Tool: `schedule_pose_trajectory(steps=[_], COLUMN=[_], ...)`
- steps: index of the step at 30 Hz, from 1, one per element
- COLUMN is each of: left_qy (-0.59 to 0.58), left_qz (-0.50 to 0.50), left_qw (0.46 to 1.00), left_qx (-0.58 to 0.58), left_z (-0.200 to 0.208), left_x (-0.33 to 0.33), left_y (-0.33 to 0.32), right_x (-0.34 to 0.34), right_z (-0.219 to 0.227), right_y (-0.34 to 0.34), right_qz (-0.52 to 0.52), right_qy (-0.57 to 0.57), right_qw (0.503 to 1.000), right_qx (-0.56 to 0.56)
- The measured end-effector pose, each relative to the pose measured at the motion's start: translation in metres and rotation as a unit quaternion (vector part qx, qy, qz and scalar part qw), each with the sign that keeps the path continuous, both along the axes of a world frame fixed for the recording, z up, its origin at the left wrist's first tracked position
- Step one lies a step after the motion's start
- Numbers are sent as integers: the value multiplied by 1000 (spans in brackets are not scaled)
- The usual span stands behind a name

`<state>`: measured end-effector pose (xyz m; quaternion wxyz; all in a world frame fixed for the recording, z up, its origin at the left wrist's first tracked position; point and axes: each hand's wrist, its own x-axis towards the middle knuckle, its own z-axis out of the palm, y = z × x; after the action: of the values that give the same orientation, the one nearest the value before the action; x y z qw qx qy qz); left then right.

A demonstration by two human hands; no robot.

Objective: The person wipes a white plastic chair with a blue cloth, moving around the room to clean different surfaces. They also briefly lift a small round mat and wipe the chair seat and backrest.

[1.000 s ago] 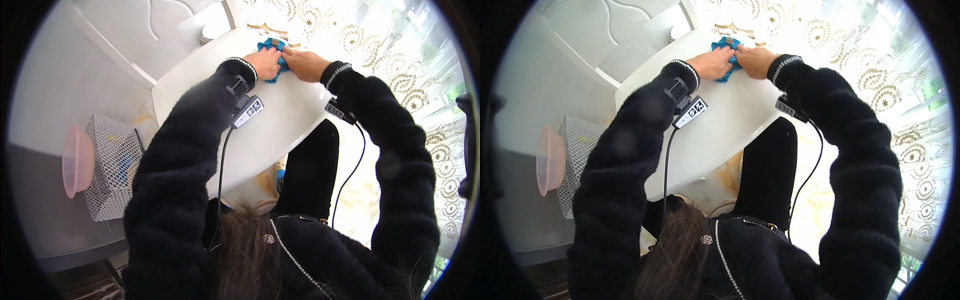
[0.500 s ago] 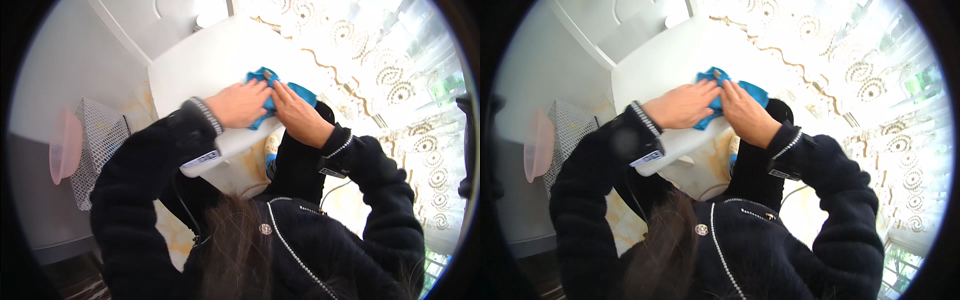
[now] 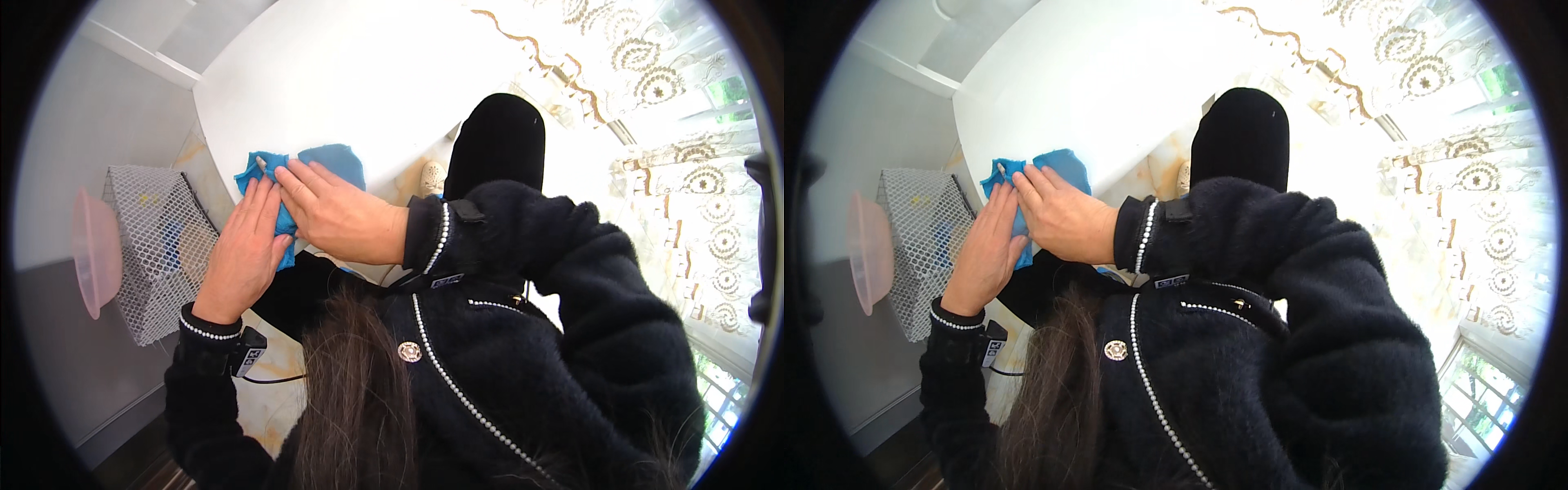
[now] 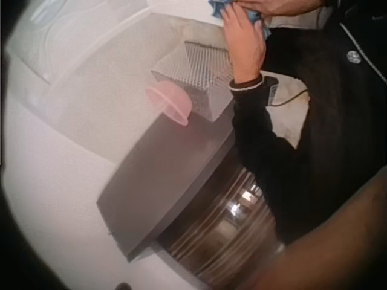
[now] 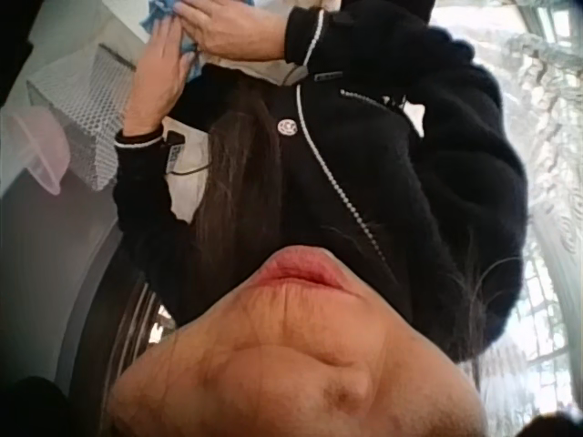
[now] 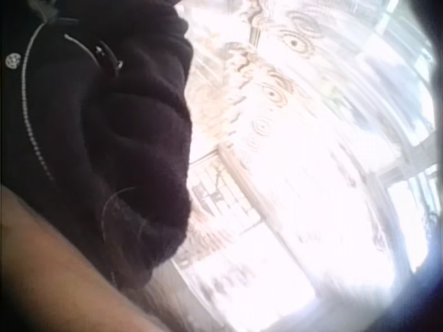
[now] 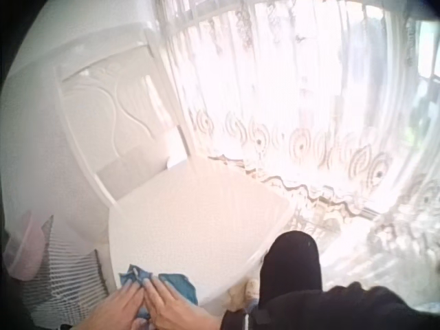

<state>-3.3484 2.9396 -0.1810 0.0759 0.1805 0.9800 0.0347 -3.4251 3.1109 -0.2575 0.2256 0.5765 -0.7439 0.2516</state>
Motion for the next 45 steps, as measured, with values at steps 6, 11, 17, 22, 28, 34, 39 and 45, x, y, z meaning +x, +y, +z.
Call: schedule_pose_trajectory(steps=[6,11,17,22,28,34,39,45], left_qy=[-21,31,159,131,100,114,77,36], left_qz=[-66,-178,-268,-282,-267,-246,-158,-31], left_qw=[997,983,944,948,958,962,983,999], left_qx=[-22,-32,-111,-70,-33,-11,48,21], left_z=[-4,-15,-37,-45,-39,-31,-26,-14], left_x=[-32,-85,-161,-201,-188,-127,-55,14], left_y=[44,89,167,198,176,121,66,21], right_x=[-18,-40,-82,-112,-101,-64,-30,15], right_z=[-3,-3,-5,-11,-8,-4,-7,4], right_y=[63,121,191,208,189,141,88,23], right_qz=[-33,-143,-238,-268,-275,-219,-106,-35], right_qy=[-9,-57,-109,-127,-155,-91,-65,22], right_qw=[998,988,965,954,948,971,992,998], right_qx=[54,28,-3,-37,-29,-4,-6,49])
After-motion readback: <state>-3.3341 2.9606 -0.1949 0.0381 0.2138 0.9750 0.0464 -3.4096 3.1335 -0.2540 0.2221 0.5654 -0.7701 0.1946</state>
